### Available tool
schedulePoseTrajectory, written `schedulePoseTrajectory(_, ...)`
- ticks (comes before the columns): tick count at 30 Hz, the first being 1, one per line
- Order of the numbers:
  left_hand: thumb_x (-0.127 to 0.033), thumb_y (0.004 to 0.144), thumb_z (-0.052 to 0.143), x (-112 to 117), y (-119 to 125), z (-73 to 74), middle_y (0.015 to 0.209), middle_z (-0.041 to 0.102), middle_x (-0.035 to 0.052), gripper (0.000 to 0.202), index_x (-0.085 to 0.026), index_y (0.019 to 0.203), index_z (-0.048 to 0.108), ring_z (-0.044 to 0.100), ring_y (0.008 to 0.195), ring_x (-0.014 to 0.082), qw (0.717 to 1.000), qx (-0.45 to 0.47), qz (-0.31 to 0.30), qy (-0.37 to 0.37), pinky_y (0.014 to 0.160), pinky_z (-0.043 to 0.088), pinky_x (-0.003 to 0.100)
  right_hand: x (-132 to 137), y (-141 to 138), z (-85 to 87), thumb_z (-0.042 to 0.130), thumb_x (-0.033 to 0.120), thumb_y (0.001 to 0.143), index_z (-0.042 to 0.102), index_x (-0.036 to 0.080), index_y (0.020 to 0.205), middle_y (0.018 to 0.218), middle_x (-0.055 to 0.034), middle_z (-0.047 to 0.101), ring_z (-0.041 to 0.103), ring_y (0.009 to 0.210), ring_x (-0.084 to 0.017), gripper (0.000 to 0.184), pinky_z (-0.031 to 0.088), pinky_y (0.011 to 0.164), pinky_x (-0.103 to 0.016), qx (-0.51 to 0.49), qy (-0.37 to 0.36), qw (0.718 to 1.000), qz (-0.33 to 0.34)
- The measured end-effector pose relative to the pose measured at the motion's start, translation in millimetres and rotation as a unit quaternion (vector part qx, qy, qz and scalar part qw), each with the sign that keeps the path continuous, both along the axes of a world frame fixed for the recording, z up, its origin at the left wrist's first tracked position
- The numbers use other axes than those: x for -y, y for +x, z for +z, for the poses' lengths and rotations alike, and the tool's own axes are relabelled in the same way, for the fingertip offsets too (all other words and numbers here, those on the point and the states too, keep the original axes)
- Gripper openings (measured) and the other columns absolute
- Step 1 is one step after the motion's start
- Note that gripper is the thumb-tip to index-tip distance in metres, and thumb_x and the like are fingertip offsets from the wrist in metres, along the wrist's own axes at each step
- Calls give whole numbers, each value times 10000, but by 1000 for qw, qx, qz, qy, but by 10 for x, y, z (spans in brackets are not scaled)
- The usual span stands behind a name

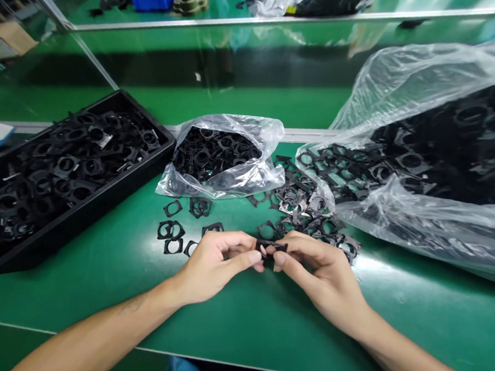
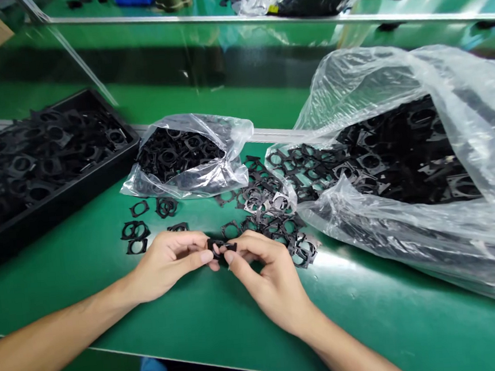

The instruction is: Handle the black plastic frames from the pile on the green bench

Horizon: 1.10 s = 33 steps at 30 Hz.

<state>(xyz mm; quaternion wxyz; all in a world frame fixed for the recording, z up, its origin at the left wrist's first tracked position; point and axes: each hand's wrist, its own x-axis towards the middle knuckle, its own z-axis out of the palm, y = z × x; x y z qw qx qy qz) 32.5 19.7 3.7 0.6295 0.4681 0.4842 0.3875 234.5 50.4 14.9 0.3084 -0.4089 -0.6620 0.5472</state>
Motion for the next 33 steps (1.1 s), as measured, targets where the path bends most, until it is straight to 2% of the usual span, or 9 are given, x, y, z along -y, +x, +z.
schedulePoseTrajectory(5,-242,860,737,-4,-5,33,699,780,32,158,-150,733,719,733,673,164,1000,-15,7,-14,639,567,228,-42,19,37,652,449,954,695,179,681,721,-44,664,628,714,-180,387,483,652,-287,-29,-69,996,41)
schedulePoseTrajectory(7,-241,846,747,-5,-6,41,685,778,33,150,-149,730,723,735,660,168,1000,-10,11,-21,631,568,234,-45,18,41,667,491,942,718,178,729,723,-46,682,632,705,-178,382,495,658,-289,-35,-91,994,41)
schedulePoseTrajectory(11,-245,834,755,-12,-15,57,657,769,35,159,-144,718,712,736,633,169,999,-7,17,-30,609,564,233,-19,5,13,730,491,898,758,180,911,645,-8,664,599,600,-152,312,506,623,-284,-86,-170,981,31)
schedulePoseTrajectory(16,-244,829,757,-17,-24,59,632,765,31,166,-146,704,708,712,594,145,999,-1,17,-35,587,548,210,-6,4,-28,749,460,889,768,185,913,612,11,646,586,580,-145,277,501,641,-289,-126,-215,968,33)
schedulePoseTrajectory(20,-238,827,757,-4,-23,54,632,767,32,153,-144,713,720,723,599,152,999,0,17,-38,596,559,216,-33,4,3,718,468,912,766,170,878,604,-2,658,606,613,-157,304,503,661,-286,-95,-196,975,51)
schedulePoseTrajectory(24,-259,838,756,8,-12,64,679,780,46,147,-138,755,747,754,649,182,999,11,10,-42,628,585,242,-38,-2,55,690,508,921,757,163,844,610,-14,665,608,598,-158,360,491,613,-274,-57,-153,985,53)
schedulePoseTrajectory(27,-283,852,752,-1,3,62,716,784,48,163,-137,781,759,757,681,185,999,17,16,-35,660,594,254,-22,1,61,669,508,935,749,167,846,610,-15,667,611,591,-158,361,494,612,-274,-59,-134,988,45)
schedulePoseTrajectory(31,-261,803,796,-10,14,46,715,772,27,133,-145,771,739,733,671,162,998,5,49,-26,639,566,227,-4,3,55,658,498,944,739,179,795,614,-23,673,612,612,-167,362,487,612,-279,-43,-85,995,25)
schedulePoseTrajectory(33,-269,808,794,-8,11,49,711,769,27,147,-143,764,731,729,665,160,999,8,42,-26,642,565,229,-2,-1,57,656,502,944,730,181,758,622,-32,682,612,621,-171,379,485,613,-283,-31,-73,997,22)
